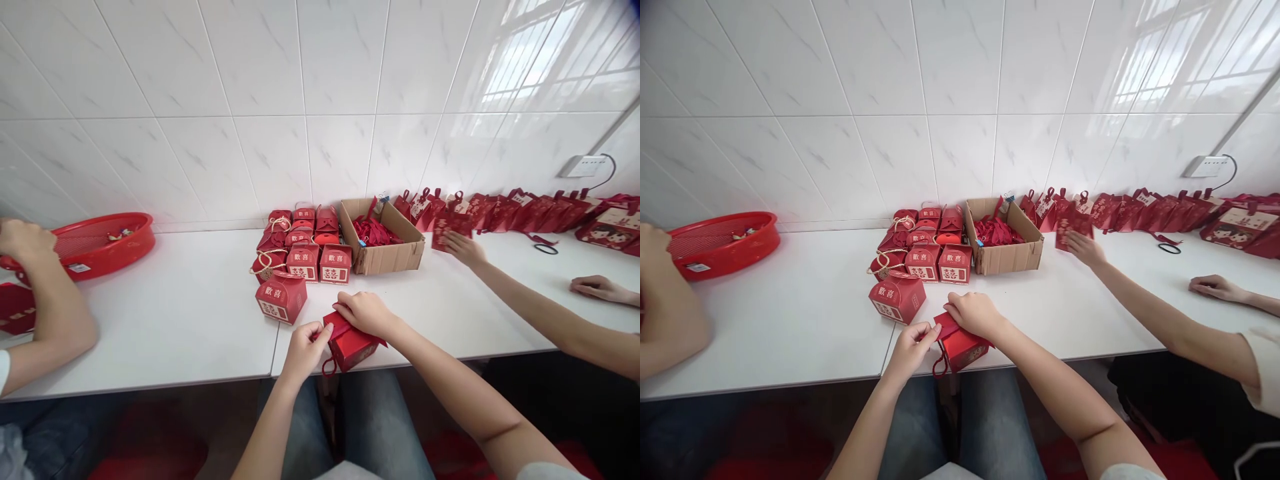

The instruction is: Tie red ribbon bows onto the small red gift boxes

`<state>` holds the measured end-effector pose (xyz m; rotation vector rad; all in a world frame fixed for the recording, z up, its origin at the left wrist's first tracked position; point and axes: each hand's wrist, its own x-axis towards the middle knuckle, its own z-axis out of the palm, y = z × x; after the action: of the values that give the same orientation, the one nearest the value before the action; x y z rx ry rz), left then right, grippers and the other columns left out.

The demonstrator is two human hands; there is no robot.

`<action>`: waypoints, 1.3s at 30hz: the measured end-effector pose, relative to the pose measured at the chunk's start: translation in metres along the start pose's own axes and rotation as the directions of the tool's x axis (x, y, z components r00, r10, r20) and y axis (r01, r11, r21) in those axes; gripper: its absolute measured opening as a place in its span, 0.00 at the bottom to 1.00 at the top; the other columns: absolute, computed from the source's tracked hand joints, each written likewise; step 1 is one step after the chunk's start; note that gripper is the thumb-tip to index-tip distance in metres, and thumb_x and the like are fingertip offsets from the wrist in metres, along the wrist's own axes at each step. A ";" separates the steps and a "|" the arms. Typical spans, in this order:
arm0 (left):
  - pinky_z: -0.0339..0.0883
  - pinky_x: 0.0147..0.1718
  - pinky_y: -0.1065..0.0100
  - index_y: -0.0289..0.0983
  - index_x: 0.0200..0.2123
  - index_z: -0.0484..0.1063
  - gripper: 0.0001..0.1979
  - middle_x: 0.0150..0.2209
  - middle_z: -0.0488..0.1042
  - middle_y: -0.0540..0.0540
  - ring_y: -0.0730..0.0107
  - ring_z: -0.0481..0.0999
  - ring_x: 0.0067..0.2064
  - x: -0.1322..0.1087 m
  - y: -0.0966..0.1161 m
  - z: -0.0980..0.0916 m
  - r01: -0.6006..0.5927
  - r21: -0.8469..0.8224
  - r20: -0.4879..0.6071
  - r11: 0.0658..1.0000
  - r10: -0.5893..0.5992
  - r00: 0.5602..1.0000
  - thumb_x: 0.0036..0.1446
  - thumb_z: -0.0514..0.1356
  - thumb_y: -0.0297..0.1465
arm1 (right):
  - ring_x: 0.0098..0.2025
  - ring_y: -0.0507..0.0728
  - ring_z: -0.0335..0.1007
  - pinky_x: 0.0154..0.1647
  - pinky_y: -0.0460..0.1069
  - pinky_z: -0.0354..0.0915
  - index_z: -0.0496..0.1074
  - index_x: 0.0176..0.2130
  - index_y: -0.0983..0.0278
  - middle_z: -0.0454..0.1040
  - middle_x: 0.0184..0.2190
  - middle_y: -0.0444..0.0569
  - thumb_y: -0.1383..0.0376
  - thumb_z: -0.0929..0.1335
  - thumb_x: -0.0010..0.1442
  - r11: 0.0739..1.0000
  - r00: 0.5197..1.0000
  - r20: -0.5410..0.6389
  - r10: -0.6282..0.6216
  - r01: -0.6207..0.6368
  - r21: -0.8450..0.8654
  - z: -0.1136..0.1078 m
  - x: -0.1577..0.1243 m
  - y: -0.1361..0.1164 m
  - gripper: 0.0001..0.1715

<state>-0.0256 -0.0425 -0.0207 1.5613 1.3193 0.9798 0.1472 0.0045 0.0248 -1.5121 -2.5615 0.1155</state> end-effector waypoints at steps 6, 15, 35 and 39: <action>0.45 0.23 0.71 0.39 0.18 0.48 0.23 0.19 0.48 0.55 0.76 0.50 0.23 -0.015 -0.001 0.008 0.050 0.006 -0.030 0.999 -0.050 0.998 0.56 0.54 0.44 | 0.29 0.55 0.70 0.27 0.46 0.48 0.68 0.37 0.63 0.76 0.28 0.50 0.59 0.58 0.67 0.996 1.000 -0.011 0.026 -0.025 0.080 0.006 0.001 0.001 0.15; 0.63 0.39 0.63 0.38 0.31 0.62 0.07 0.31 0.66 0.47 0.64 0.68 0.37 -0.025 0.005 0.015 -0.228 0.398 -0.376 0.889 0.384 0.843 0.56 0.57 0.34 | 0.30 0.52 0.68 0.29 0.44 0.53 0.67 0.34 0.63 0.75 0.29 0.46 0.58 0.58 0.68 0.968 0.998 -0.067 0.004 0.013 0.252 0.005 0.001 0.011 0.16; 0.61 0.43 0.54 0.47 0.34 0.78 0.09 0.42 0.67 0.42 0.55 0.66 0.44 -0.009 0.012 0.081 -0.426 0.738 -0.213 0.523 0.780 0.589 0.48 0.66 0.29 | 0.31 0.55 0.70 0.26 0.46 0.47 0.72 0.38 0.62 0.75 0.30 0.49 0.55 0.59 0.66 0.994 0.992 0.089 -0.090 0.084 0.076 -0.017 0.001 0.012 0.18; 0.60 0.44 0.55 0.46 0.30 0.79 0.06 0.42 0.67 0.43 0.57 0.66 0.45 -0.012 0.013 0.080 -0.475 0.680 -0.227 0.559 0.776 0.589 0.50 0.64 0.27 | 0.30 0.55 0.70 0.26 0.46 0.47 0.71 0.40 0.62 0.75 0.29 0.48 0.55 0.58 0.67 0.994 0.990 0.094 -0.103 0.098 0.053 -0.016 0.001 0.014 0.18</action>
<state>0.0519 -0.0644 -0.0359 2.4995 1.4730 1.6800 0.1614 0.0121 0.0390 -1.3898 -2.6835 0.2416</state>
